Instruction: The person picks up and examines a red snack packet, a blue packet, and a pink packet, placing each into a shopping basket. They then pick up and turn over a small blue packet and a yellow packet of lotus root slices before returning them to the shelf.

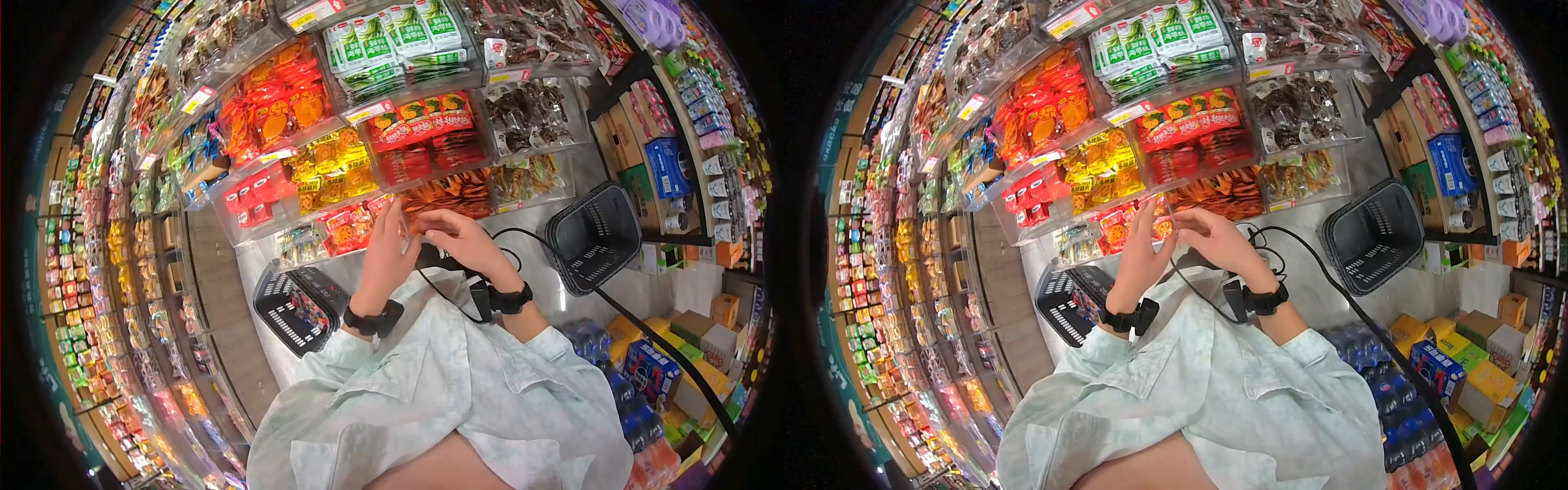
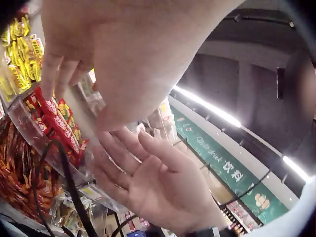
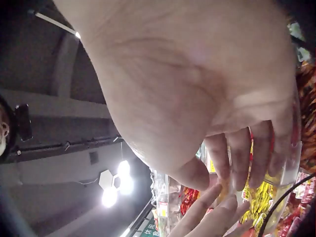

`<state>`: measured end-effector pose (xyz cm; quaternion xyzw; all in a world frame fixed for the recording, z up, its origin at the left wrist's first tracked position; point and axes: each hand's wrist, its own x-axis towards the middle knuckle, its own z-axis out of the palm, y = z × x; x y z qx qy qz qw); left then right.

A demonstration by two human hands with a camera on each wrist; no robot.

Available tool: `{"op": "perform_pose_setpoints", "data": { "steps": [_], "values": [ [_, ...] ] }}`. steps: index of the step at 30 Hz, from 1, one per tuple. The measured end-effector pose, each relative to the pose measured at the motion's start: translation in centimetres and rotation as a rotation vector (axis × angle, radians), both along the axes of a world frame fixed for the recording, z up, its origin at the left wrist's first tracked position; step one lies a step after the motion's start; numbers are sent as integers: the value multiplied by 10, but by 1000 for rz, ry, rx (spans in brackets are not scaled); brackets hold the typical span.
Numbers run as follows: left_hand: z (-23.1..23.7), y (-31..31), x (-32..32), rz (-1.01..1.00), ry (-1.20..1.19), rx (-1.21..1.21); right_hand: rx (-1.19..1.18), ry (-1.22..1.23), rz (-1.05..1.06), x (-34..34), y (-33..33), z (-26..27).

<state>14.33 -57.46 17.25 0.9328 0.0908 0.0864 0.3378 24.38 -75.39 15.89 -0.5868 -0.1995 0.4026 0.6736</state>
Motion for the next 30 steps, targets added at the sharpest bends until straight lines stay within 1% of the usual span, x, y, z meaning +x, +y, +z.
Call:
{"op": "perform_pose_setpoints", "data": {
  "steps": [3,5,7,10,13,17,21,24,30],
  "values": [
    [-19,23,-2,144,25,-271,0,22,-7,-1,-1,4],
    [-38,51,-3,295,17,-408,-26,-2,1,-1,-1,2],
    [-41,82,-2,401,-35,-536,-55,-28,-19,-1,1,0],
    [-34,128,4,539,-89,-890,-88,-58,-87,-3,9,-1],
    [-54,185,15,545,-222,-1356,-107,-48,-138,-5,28,-2],
    [-67,236,48,550,-209,-1557,-139,-11,-185,-12,59,-9],
    [-68,265,68,459,-262,-1709,-225,32,-191,-20,91,-4],
    [-61,282,72,347,-210,-1840,-279,67,-226,-25,112,0],
    [-50,302,73,313,-122,-1927,-303,111,-278,-39,141,-1]
  ]
}}
